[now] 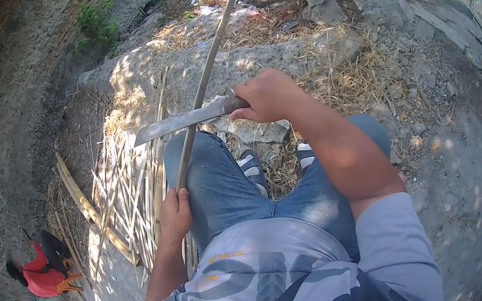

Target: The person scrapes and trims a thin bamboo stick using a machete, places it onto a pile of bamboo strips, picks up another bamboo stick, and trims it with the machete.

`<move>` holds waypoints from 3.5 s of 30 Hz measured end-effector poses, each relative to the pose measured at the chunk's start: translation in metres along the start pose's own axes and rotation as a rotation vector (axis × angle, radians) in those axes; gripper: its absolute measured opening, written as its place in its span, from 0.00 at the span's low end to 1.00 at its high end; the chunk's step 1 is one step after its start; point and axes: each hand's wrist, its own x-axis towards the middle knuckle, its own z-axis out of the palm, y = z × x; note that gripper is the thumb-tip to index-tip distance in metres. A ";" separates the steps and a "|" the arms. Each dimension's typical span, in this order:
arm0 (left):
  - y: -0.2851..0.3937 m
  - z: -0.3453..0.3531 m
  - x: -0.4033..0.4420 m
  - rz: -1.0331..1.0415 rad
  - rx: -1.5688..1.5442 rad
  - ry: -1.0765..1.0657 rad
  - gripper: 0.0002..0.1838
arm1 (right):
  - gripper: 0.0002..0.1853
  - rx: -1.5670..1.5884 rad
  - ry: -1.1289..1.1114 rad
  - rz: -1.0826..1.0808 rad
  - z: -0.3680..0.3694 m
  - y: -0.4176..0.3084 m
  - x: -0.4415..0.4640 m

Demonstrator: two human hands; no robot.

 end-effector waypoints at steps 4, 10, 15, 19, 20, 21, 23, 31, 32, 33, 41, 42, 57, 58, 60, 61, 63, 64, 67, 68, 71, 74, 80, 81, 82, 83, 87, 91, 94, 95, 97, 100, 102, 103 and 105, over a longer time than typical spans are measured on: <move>-0.011 0.000 -0.003 -0.037 -0.045 -0.015 0.22 | 0.31 0.151 0.084 0.198 0.002 0.022 0.001; -0.011 0.000 0.002 -0.004 -0.074 -0.012 0.21 | 0.33 0.247 0.118 0.609 -0.005 0.062 -0.009; -0.017 0.006 0.005 -0.032 -0.209 -0.032 0.21 | 0.31 0.158 0.052 0.350 -0.002 0.031 -0.009; -0.019 0.001 0.001 -0.042 -0.290 -0.014 0.20 | 0.28 0.049 0.155 -0.084 0.008 -0.001 0.001; -0.019 -0.003 -0.003 -0.055 -0.305 -0.022 0.19 | 0.27 0.025 0.208 -0.184 0.009 -0.004 0.004; -0.022 -0.008 -0.009 -0.073 -0.295 -0.054 0.19 | 0.29 0.055 0.191 -0.076 0.008 0.001 0.006; -0.036 -0.021 -0.030 -0.109 -0.283 -0.126 0.18 | 0.31 0.109 0.150 0.145 0.004 0.028 0.002; -0.087 -0.082 -0.076 -0.210 0.036 0.009 0.15 | 0.38 0.505 0.489 1.254 0.042 0.166 -0.033; -0.106 -0.078 -0.077 -0.175 0.055 0.094 0.14 | 0.39 0.739 0.535 1.313 0.038 0.164 -0.036; -0.112 -0.080 -0.076 -0.211 0.111 0.125 0.13 | 0.38 0.870 0.621 1.283 0.038 0.164 -0.037; -0.201 -0.113 -0.068 -0.296 0.253 0.493 0.15 | 0.36 0.949 0.689 1.210 0.031 0.154 -0.037; -0.209 -0.131 -0.061 -0.338 0.252 0.486 0.16 | 0.36 0.956 0.683 1.177 0.035 0.154 -0.036; -0.363 -0.051 0.025 -0.682 -0.201 -0.121 0.26 | 0.35 0.958 0.516 1.130 0.041 0.156 -0.025; -0.342 -0.031 0.018 -0.848 -0.255 -0.199 0.24 | 0.35 0.975 0.539 1.120 0.037 0.156 -0.024; -0.370 0.033 -0.009 -0.936 -0.338 -0.321 0.29 | 0.35 1.003 0.616 1.123 0.033 0.162 -0.021; -0.369 0.053 -0.019 -0.965 -0.294 -0.396 0.32 | 0.35 1.032 0.632 1.118 0.027 0.160 -0.018; -0.389 0.086 -0.034 -0.880 -0.091 -0.622 0.35 | 0.35 1.087 0.667 1.114 0.005 0.151 -0.012; -0.397 0.104 -0.046 -0.894 -0.047 -0.592 0.37 | 0.34 1.127 0.670 1.109 -0.003 0.152 -0.012; -0.386 0.116 -0.054 -0.901 0.063 -0.467 0.43 | 0.34 1.076 0.639 1.168 -0.022 0.159 -0.021; -0.383 0.116 -0.051 -0.925 0.069 -0.430 0.44 | 0.33 1.029 0.616 1.199 -0.025 0.164 -0.029; -0.379 0.113 -0.033 -0.959 0.113 -0.381 0.46 | 0.33 0.886 0.495 1.287 -0.022 0.191 -0.068; -0.386 0.116 -0.018 -0.909 0.174 -0.338 0.45 | 0.33 0.805 0.451 1.389 -0.007 0.189 -0.102; -0.388 0.113 0.016 -0.956 0.168 -0.350 0.45 | 0.35 0.712 0.370 1.549 0.002 0.206 -0.150; -0.395 0.117 0.018 -0.954 0.159 -0.368 0.45 | 0.36 0.707 0.382 1.570 0.003 0.206 -0.153; -0.403 0.124 0.020 -0.909 0.192 -0.433 0.46 | 0.35 0.718 0.372 1.590 0.002 0.205 -0.153; -0.410 0.132 0.019 -0.921 0.220 -0.454 0.45 | 0.35 0.730 0.361 1.612 0.001 0.204 -0.153; -0.363 0.146 0.026 -0.999 0.210 -0.401 0.42 | 0.35 0.759 0.376 1.641 0.001 0.200 -0.151; -0.351 0.179 -0.001 -0.915 0.200 -0.274 0.41 | 0.35 0.772 0.381 1.633 0.003 0.201 -0.149; -0.321 0.184 -0.020 -0.846 0.258 -0.166 0.41 | 0.35 0.722 0.366 1.630 0.002 0.204 -0.148; -0.307 0.177 -0.023 -0.828 0.290 -0.120 0.40 | 0.35 0.699 0.359 1.625 0.001 0.200 -0.144; -0.303 0.170 -0.027 -0.887 0.281 -0.172 0.40 | 0.35 0.676 0.343 1.611 0.002 0.195 -0.136; -0.309 0.165 -0.031 -0.934 0.276 -0.291 0.37 | 0.35 0.667 0.319 1.597 0.000 0.190 -0.131; -0.318 0.159 -0.029 -0.950 0.282 -0.360 0.34 | 0.35 0.665 0.295 1.598 -0.001 0.187 -0.128; -0.322 0.155 -0.025 -0.959 0.287 -0.385 0.33 | 0.35 0.667 0.294 1.600 -0.001 0.186 -0.127; -0.323 0.147 -0.017 -0.971 0.297 -0.431 0.32 | 0.34 0.673 0.291 1.604 0.000 0.185 -0.126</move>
